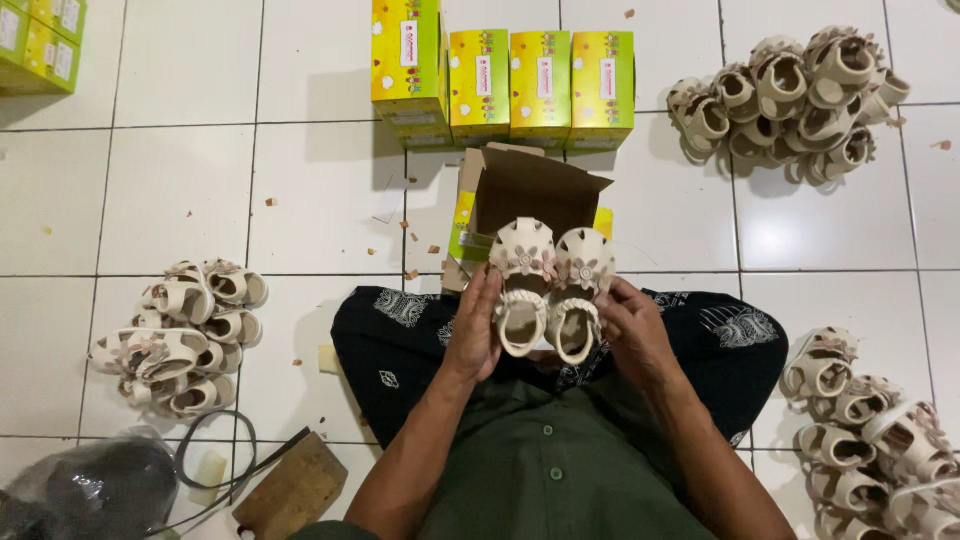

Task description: The person sits on a tiled floor and repeatedly assembles small yellow and green shoe boxes. They pick up pairs of white sandals from piles on the floor, place them into the boxes, and close the lids. The completed boxes are stacked nearby.

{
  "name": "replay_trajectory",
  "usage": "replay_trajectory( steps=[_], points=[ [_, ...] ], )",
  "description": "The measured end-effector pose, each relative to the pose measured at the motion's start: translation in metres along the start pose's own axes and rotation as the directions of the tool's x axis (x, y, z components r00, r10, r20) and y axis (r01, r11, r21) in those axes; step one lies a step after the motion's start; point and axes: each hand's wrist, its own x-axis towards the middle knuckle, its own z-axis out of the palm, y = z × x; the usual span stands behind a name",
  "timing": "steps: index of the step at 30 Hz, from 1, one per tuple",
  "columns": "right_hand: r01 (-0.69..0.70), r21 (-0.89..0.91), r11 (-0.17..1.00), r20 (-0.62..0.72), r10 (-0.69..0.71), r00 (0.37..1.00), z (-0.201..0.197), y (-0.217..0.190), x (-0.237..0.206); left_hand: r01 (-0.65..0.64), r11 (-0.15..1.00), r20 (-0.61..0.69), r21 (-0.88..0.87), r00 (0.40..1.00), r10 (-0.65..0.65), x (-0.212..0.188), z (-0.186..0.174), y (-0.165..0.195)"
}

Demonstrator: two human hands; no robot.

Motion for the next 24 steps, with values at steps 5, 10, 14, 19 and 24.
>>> replay_trajectory(
  steps=[5,10,14,19,24],
  points=[
    [0.287,-0.282,0.915,-0.038,-0.310,0.950,-0.003,-0.025,0.004,0.150,0.988,0.175,0.028,0.973,-0.152,0.019,-0.041,0.010],
    [0.663,-0.663,0.348,0.325,-0.664,0.674,0.026,-0.060,0.063,0.074,0.615,-0.070,0.785,0.997,-0.031,0.065,-0.068,0.012],
    [0.582,-0.811,-0.053,0.527,-0.497,0.689,0.040,-0.066,0.116,0.176,0.282,-0.145,0.943,0.981,-0.130,0.092,-0.076,0.016],
    [0.516,-0.769,-0.376,0.614,-0.211,0.761,0.033,-0.038,0.164,0.175,0.157,-0.147,0.972,0.973,-0.177,0.087,-0.075,0.024],
    [0.402,-0.562,-0.723,0.749,-0.239,0.618,0.028,-0.022,0.175,0.240,0.232,-0.178,0.942,0.949,-0.258,0.080,-0.059,0.026]
  ],
)
